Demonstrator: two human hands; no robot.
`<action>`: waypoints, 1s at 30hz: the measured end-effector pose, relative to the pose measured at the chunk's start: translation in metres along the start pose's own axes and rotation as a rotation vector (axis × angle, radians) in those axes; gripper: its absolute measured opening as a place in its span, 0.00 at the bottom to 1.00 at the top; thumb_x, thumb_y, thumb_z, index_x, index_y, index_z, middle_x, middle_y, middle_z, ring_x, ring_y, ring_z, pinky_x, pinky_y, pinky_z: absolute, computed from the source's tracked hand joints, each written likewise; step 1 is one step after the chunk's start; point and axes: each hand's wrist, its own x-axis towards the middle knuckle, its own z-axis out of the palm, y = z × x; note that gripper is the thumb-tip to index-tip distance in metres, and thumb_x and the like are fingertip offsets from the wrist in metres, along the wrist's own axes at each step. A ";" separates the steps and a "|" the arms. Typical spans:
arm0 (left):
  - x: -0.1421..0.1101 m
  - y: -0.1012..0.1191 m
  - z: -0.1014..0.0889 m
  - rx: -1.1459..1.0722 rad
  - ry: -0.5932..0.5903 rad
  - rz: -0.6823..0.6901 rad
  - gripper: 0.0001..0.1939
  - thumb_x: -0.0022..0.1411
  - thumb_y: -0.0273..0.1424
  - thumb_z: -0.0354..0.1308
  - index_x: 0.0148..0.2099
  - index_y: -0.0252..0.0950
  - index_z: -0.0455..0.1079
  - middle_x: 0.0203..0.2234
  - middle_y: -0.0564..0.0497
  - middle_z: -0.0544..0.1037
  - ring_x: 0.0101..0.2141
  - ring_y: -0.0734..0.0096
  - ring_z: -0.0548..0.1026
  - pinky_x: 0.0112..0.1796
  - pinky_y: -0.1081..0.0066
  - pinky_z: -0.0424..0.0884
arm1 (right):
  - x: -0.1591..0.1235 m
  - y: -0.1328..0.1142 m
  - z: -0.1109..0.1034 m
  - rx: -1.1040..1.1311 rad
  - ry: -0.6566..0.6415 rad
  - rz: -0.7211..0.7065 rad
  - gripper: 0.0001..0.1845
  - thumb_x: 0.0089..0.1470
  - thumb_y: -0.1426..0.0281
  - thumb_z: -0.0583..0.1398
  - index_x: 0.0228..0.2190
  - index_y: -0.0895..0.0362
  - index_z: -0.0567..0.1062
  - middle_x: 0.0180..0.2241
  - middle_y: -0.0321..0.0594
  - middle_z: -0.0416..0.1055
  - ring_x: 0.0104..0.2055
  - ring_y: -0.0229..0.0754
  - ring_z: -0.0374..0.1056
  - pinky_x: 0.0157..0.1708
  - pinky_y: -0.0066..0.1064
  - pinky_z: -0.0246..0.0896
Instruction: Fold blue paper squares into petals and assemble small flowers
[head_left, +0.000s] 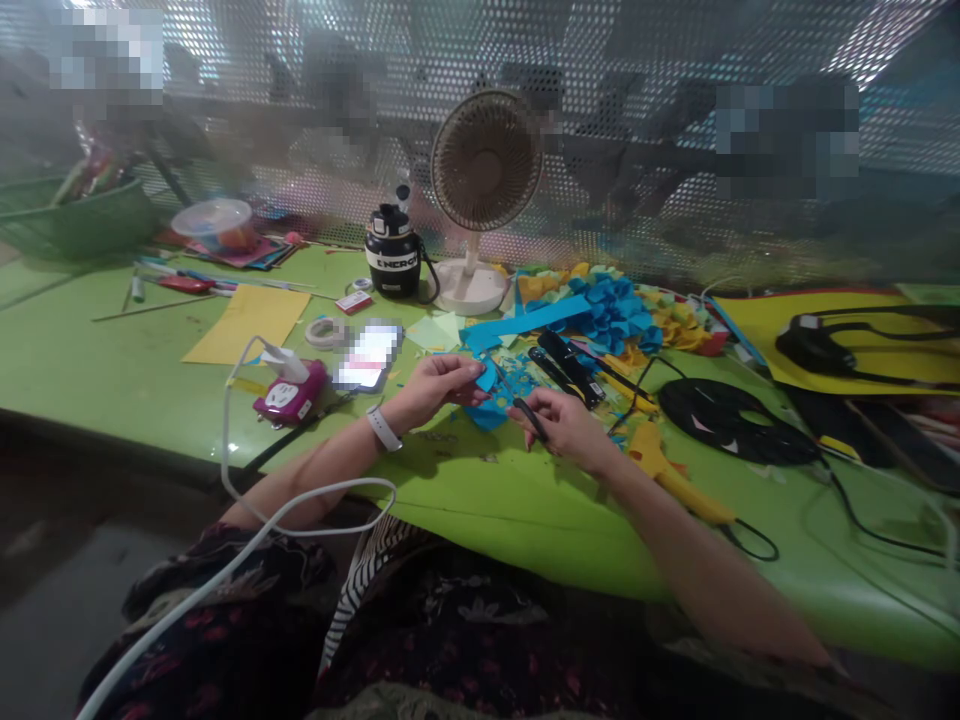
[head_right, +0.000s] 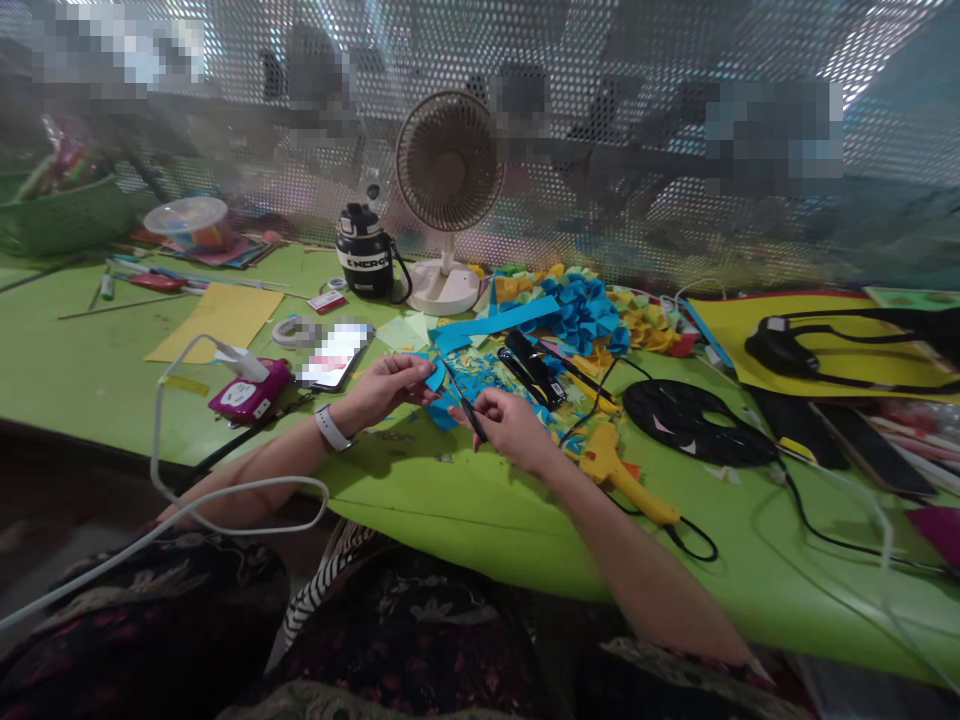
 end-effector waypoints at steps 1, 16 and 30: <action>0.000 0.000 0.000 -0.001 -0.001 0.000 0.16 0.52 0.38 0.73 0.35 0.32 0.74 0.23 0.50 0.81 0.25 0.73 0.81 0.29 0.76 0.77 | 0.000 0.000 0.000 -0.002 0.002 0.000 0.33 0.38 0.38 0.67 0.24 0.53 0.66 0.17 0.35 0.70 0.18 0.34 0.57 0.19 0.29 0.46; 0.002 -0.001 -0.003 0.014 -0.002 -0.001 0.14 0.54 0.37 0.72 0.34 0.33 0.73 0.23 0.51 0.80 0.26 0.72 0.81 0.29 0.75 0.77 | -0.002 -0.005 0.001 0.008 0.021 0.008 0.33 0.35 0.39 0.68 0.22 0.54 0.66 0.16 0.35 0.70 0.18 0.35 0.59 0.18 0.28 0.47; 0.003 0.007 0.005 -0.174 0.163 -0.025 0.16 0.59 0.37 0.69 0.30 0.33 0.68 0.20 0.54 0.76 0.28 0.66 0.84 0.26 0.77 0.77 | 0.016 0.020 -0.008 -0.279 0.249 -0.035 0.28 0.40 0.44 0.67 0.21 0.53 0.66 0.18 0.35 0.69 0.21 0.38 0.61 0.22 0.30 0.53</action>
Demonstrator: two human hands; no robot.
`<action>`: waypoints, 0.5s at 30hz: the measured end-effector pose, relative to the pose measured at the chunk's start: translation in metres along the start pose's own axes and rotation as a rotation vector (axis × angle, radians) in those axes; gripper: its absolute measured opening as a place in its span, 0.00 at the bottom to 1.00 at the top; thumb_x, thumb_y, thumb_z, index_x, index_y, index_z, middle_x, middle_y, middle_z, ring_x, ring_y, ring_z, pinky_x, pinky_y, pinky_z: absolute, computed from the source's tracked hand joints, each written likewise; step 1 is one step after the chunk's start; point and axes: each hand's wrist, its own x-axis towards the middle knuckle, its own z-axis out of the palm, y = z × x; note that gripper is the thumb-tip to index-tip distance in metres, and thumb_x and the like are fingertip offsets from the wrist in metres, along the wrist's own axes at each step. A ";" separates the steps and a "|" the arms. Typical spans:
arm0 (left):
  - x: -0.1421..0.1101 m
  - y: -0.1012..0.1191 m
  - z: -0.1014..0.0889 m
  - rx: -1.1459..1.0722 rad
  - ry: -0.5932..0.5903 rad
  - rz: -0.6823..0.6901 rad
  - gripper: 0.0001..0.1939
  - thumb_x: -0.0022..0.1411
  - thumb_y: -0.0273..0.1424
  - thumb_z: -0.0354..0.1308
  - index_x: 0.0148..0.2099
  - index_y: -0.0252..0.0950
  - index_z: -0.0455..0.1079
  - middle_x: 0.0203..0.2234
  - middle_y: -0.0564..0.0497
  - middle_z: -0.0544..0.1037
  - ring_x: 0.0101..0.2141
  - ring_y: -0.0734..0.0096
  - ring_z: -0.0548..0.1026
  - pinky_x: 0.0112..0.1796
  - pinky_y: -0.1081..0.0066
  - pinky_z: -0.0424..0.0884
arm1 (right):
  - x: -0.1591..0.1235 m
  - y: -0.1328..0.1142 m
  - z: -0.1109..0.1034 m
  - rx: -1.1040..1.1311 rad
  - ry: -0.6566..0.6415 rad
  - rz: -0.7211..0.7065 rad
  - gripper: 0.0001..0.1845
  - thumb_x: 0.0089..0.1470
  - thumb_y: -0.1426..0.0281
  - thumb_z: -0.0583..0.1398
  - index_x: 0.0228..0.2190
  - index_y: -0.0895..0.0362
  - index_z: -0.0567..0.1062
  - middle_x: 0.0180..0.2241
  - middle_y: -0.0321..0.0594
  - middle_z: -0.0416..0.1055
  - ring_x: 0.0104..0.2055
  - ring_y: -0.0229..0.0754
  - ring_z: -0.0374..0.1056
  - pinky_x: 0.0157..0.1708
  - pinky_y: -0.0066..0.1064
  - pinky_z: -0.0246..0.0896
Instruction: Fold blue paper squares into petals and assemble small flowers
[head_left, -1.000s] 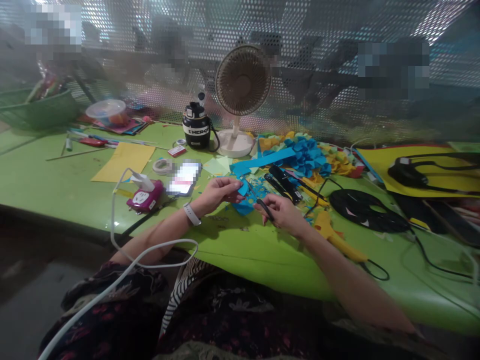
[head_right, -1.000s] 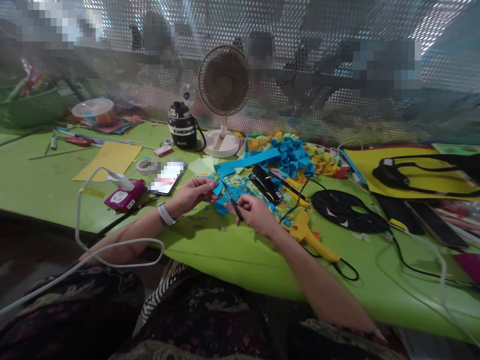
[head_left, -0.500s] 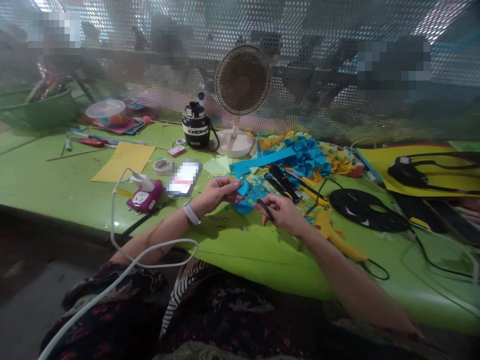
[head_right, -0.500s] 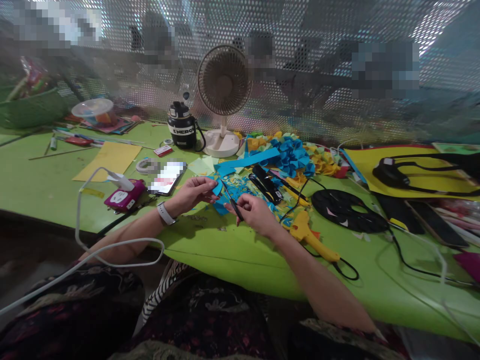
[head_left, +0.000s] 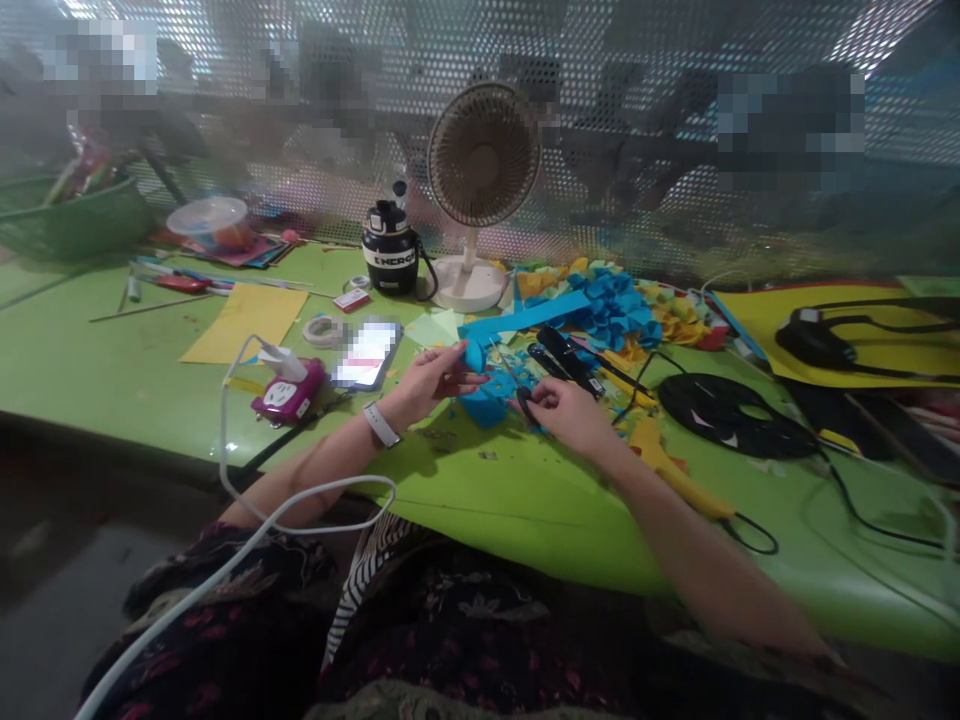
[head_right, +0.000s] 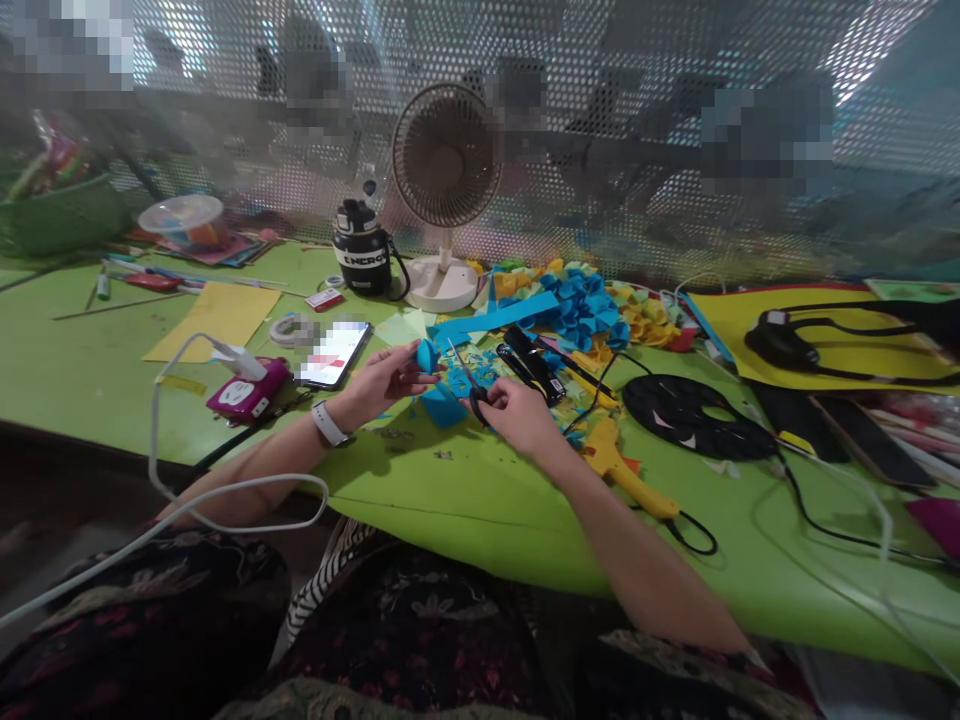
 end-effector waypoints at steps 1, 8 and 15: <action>0.000 0.001 0.000 -0.006 -0.001 0.001 0.14 0.60 0.36 0.68 0.31 0.33 0.69 0.21 0.52 0.78 0.30 0.66 0.84 0.28 0.76 0.78 | 0.002 0.002 0.000 -0.072 0.020 0.000 0.26 0.42 0.46 0.67 0.21 0.53 0.66 0.18 0.35 0.68 0.21 0.38 0.61 0.23 0.30 0.53; -0.003 0.001 -0.002 -0.027 -0.083 0.021 0.05 0.59 0.26 0.67 0.39 0.32 0.76 0.37 0.45 0.84 0.39 0.66 0.84 0.40 0.73 0.79 | 0.009 0.006 -0.002 -0.421 0.059 0.020 0.09 0.48 0.63 0.65 0.24 0.53 0.71 0.26 0.39 0.76 0.28 0.42 0.69 0.27 0.31 0.54; -0.004 -0.001 -0.003 0.057 -0.081 0.069 0.24 0.55 0.23 0.70 0.54 0.40 0.76 0.33 0.52 0.83 0.36 0.74 0.81 0.37 0.76 0.77 | 0.008 0.007 -0.004 -0.524 0.049 -0.012 0.08 0.52 0.63 0.64 0.30 0.54 0.76 0.32 0.42 0.78 0.34 0.47 0.71 0.30 0.32 0.53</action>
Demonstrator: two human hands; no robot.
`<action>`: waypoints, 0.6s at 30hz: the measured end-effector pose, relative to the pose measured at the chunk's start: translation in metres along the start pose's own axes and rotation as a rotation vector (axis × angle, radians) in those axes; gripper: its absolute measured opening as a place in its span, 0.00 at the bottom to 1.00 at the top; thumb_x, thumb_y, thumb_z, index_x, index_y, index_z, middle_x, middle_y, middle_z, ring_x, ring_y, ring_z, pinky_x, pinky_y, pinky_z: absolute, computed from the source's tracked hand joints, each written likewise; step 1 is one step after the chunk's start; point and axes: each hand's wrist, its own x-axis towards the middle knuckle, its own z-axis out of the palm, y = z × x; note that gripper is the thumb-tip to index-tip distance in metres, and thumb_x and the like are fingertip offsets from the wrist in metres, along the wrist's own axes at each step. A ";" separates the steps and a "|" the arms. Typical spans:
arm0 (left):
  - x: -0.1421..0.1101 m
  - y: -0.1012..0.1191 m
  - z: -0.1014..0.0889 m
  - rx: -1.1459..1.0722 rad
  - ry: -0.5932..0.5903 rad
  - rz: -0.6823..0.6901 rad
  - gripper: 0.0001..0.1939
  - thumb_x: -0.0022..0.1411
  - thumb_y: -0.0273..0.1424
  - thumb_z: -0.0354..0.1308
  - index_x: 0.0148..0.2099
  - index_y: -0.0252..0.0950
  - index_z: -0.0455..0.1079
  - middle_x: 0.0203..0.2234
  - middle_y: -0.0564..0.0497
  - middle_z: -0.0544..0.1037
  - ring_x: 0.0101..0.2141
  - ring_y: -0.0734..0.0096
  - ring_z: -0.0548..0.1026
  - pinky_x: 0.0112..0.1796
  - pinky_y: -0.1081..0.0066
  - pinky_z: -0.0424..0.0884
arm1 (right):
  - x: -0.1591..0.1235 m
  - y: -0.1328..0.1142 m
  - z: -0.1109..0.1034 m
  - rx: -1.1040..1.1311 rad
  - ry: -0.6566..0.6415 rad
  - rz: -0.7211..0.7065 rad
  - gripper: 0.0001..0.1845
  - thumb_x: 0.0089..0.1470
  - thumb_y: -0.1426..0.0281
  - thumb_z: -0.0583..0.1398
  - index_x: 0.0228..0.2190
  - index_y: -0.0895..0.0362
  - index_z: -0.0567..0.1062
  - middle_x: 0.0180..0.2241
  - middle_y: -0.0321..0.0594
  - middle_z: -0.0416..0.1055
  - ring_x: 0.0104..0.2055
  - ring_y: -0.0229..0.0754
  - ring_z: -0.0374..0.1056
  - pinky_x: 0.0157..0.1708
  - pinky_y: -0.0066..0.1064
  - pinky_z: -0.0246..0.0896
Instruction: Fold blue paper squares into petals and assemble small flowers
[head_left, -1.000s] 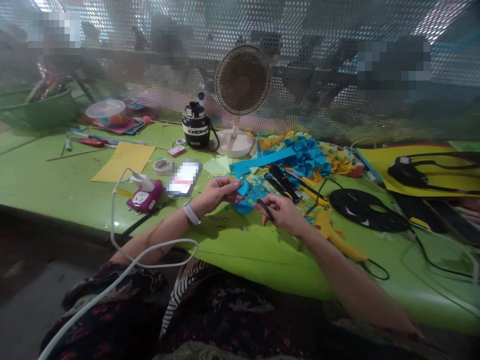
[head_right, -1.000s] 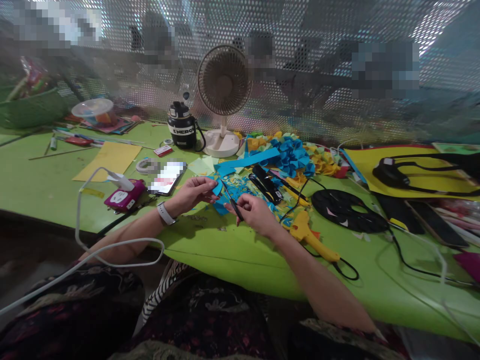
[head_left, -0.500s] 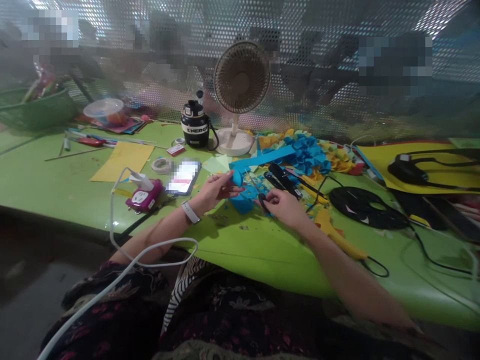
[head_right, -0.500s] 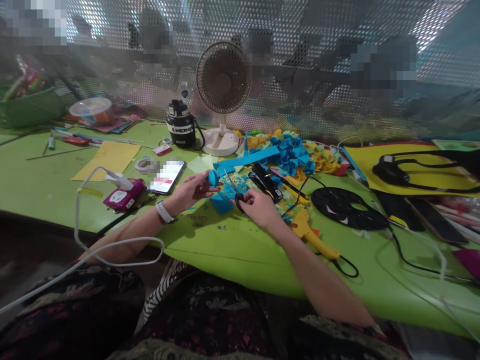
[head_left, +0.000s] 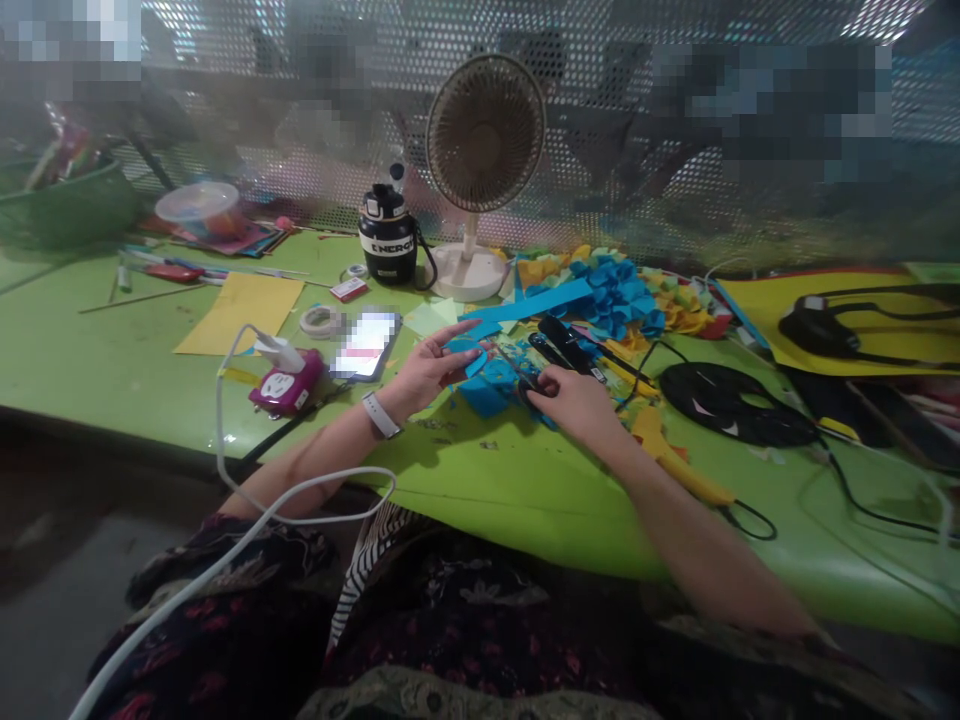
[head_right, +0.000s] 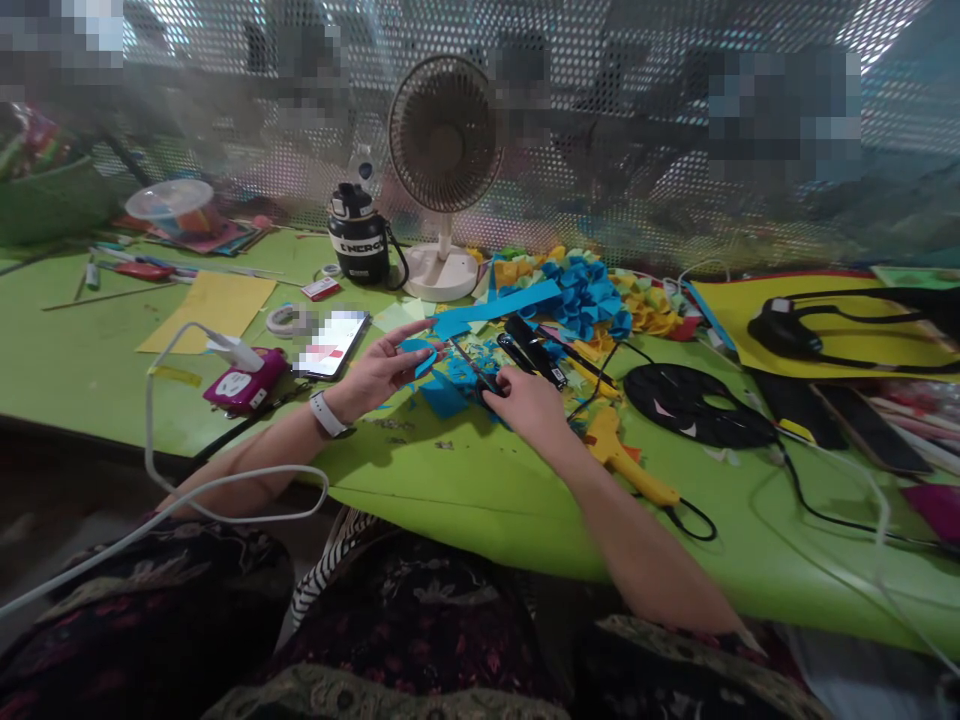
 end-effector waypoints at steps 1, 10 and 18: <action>0.000 0.000 -0.001 0.014 0.017 0.011 0.28 0.54 0.23 0.71 0.57 0.42 0.75 0.28 0.56 0.81 0.32 0.76 0.80 0.34 0.78 0.76 | 0.000 0.000 -0.001 -0.017 0.008 -0.015 0.08 0.53 0.62 0.64 0.30 0.54 0.76 0.34 0.43 0.78 0.34 0.47 0.71 0.30 0.33 0.52; 0.004 -0.001 -0.007 0.122 0.056 0.083 0.30 0.49 0.33 0.76 0.54 0.35 0.75 0.20 0.59 0.75 0.18 0.84 0.68 0.21 0.81 0.64 | -0.005 -0.004 -0.011 0.093 0.061 0.053 0.21 0.52 0.49 0.63 0.23 0.54 0.74 0.22 0.40 0.71 0.25 0.43 0.65 0.26 0.33 0.49; 0.018 0.019 -0.014 0.048 0.489 0.402 0.11 0.54 0.31 0.72 0.36 0.38 0.73 0.20 0.61 0.73 0.16 0.87 0.64 0.19 0.82 0.63 | -0.033 -0.021 -0.013 0.193 -0.123 -0.314 0.17 0.55 0.54 0.62 0.29 0.54 0.78 0.18 0.35 0.69 0.21 0.37 0.60 0.26 0.31 0.46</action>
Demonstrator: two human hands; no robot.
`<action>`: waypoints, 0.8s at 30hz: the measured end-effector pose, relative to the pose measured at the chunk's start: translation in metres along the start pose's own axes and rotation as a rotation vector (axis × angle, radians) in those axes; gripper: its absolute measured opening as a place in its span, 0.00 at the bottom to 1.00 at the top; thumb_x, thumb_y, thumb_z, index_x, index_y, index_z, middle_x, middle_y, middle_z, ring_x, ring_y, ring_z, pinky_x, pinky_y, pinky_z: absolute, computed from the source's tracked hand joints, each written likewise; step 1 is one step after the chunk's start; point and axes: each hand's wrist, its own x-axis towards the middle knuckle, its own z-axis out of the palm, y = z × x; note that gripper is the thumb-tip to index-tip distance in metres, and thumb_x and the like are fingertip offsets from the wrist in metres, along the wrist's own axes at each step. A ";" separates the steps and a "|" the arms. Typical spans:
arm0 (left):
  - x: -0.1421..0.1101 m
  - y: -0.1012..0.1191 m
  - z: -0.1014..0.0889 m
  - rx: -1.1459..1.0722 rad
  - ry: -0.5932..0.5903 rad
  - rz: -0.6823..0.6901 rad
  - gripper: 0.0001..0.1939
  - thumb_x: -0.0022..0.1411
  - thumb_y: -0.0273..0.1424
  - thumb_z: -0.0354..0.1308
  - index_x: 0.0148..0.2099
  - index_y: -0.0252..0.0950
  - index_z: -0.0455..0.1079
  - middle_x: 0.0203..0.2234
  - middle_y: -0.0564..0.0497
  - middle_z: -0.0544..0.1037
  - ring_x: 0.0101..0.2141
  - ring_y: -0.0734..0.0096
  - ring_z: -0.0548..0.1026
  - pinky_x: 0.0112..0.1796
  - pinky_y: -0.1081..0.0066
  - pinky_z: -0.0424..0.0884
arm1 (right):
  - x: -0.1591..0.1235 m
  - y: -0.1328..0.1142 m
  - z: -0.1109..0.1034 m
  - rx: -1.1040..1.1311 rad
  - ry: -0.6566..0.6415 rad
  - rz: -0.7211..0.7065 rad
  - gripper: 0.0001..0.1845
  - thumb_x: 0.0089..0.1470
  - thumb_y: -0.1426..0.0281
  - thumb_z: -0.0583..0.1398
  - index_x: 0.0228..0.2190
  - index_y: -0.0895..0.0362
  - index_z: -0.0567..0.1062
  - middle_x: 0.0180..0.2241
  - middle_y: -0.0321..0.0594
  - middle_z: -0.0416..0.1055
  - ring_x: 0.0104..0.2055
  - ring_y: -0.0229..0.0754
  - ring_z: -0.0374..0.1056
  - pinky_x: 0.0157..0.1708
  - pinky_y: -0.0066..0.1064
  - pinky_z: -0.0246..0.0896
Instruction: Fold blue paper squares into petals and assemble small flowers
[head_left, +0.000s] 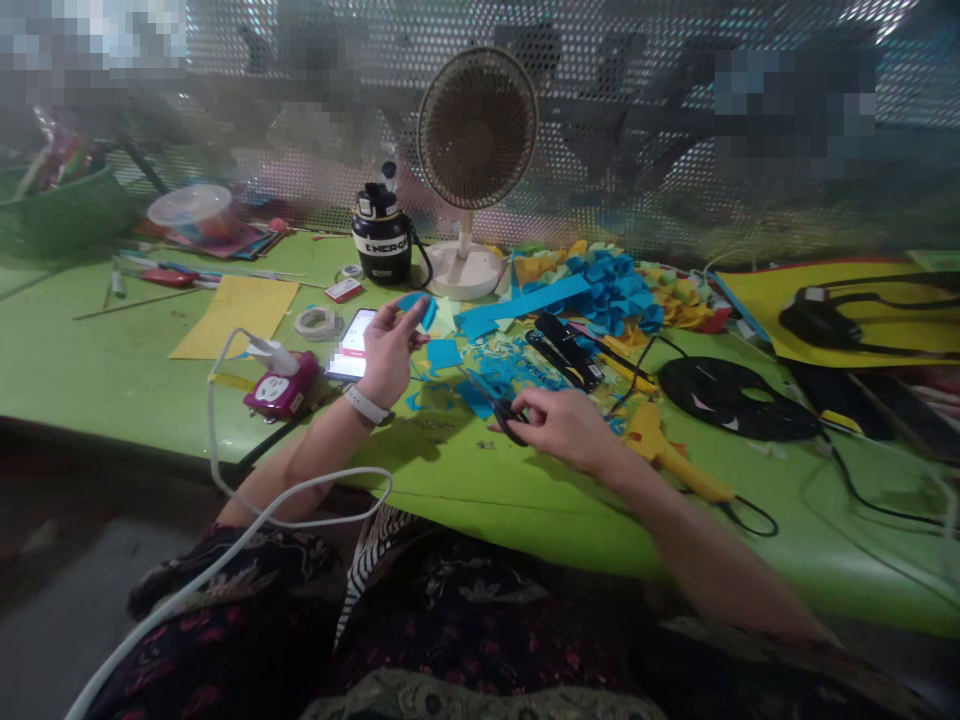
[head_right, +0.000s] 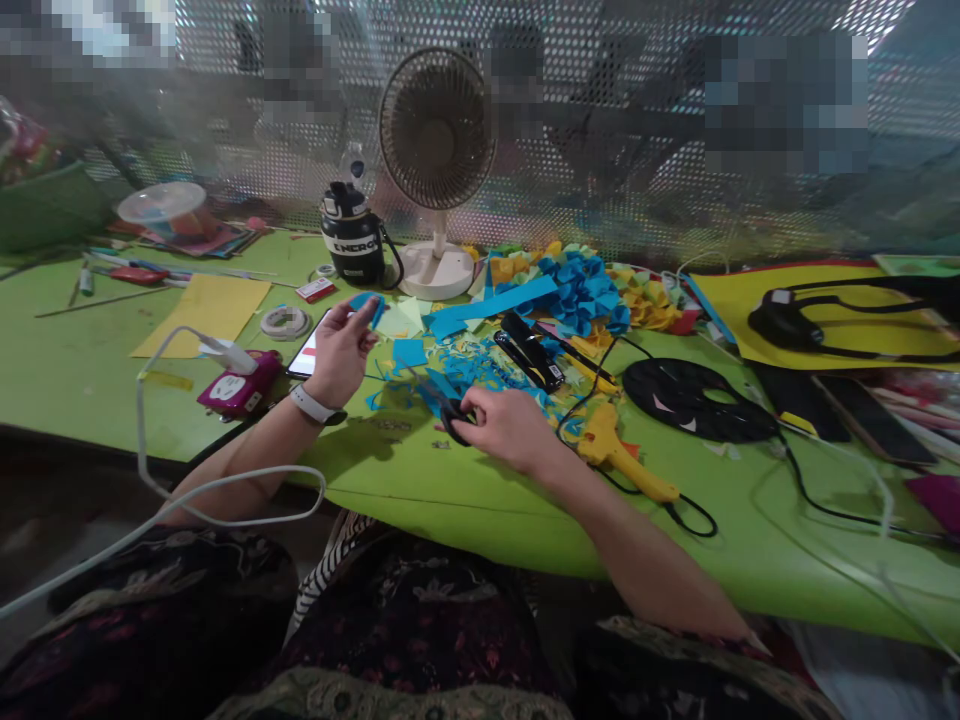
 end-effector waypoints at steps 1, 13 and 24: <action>0.003 0.003 -0.001 -0.023 0.028 0.037 0.10 0.54 0.30 0.72 0.35 0.38 0.73 0.19 0.62 0.72 0.15 0.88 0.62 0.19 0.82 0.62 | -0.001 -0.002 0.002 -0.049 -0.071 -0.022 0.14 0.54 0.56 0.63 0.30 0.54 0.78 0.19 0.35 0.70 0.22 0.38 0.61 0.26 0.31 0.46; -0.003 -0.011 -0.002 -0.042 -0.159 -0.071 0.12 0.49 0.29 0.73 0.33 0.37 0.73 0.28 0.57 0.79 0.29 0.81 0.78 0.35 0.78 0.76 | 0.003 -0.015 0.014 -0.286 -0.251 0.180 0.11 0.55 0.61 0.64 0.38 0.53 0.80 0.31 0.44 0.80 0.33 0.48 0.72 0.27 0.33 0.48; -0.009 -0.011 -0.001 0.082 -0.279 -0.109 0.19 0.46 0.34 0.76 0.37 0.35 0.74 0.23 0.57 0.77 0.20 0.80 0.75 0.24 0.78 0.69 | 0.009 0.000 0.011 -0.109 -0.323 0.186 0.11 0.49 0.64 0.67 0.35 0.55 0.77 0.24 0.37 0.75 0.27 0.42 0.68 0.26 0.31 0.49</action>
